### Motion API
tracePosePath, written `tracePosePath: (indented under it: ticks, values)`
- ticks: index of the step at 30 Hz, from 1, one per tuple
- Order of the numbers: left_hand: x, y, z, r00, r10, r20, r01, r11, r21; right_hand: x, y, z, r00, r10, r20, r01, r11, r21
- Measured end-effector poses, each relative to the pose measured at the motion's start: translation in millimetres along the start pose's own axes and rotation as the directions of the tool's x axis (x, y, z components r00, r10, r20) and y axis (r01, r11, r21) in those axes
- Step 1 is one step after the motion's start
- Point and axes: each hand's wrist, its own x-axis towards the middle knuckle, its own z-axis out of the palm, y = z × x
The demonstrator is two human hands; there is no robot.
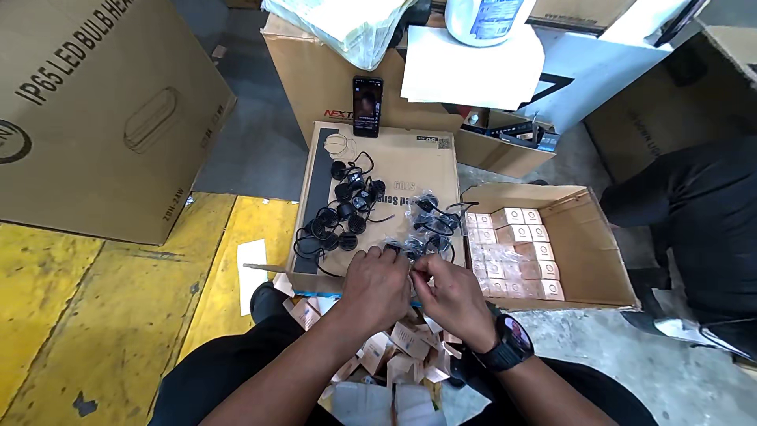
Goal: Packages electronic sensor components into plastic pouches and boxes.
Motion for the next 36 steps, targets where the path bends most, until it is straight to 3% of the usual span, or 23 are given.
tracePosePath:
  ticks: [8,12,15,17,20,22,24,29,34,36]
  values:
    - [1,0,-1,0.995,-0.092,-0.027,0.092,0.996,-0.002,-3,-2,3,0.999,-0.048,0.001,0.048,0.999,0.017]
    - [2,4,-7,0.988,-0.124,0.095,0.127,0.992,-0.022,-4,-4,4,0.996,-0.084,-0.024,0.084,0.996,0.014]
    - [-2,5,-4,0.973,0.017,0.229,-0.012,1.000,-0.023,-2,0,0,0.999,0.040,0.008,-0.041,0.991,0.128]
    - [-7,8,-2,0.907,0.119,0.403,-0.115,0.993,-0.035,2,8,-3,0.990,0.136,0.029,-0.139,0.973,0.183]
    - [-14,18,3,0.776,0.106,0.622,-0.108,0.994,-0.034,5,19,1,0.980,0.196,0.041,-0.200,0.963,0.178]
    - [-18,25,6,0.731,0.096,0.676,-0.110,0.994,-0.021,6,24,8,0.978,0.185,0.101,-0.197,0.972,0.129]
    - [-21,31,7,0.734,0.122,0.668,-0.137,0.990,-0.031,13,25,19,0.968,0.145,0.206,-0.156,0.987,0.038]
    - [-25,36,4,0.723,0.170,0.669,-0.179,0.982,-0.056,61,2,59,0.851,0.177,0.494,-0.072,0.972,-0.224]
    - [-25,30,1,0.733,0.160,0.661,-0.161,0.985,-0.061,126,-16,98,0.727,0.361,0.584,-0.051,0.877,-0.478]
    - [-25,29,-3,0.746,0.156,0.648,-0.148,0.987,-0.067,139,-18,99,0.721,0.360,0.593,-0.020,0.865,-0.502]
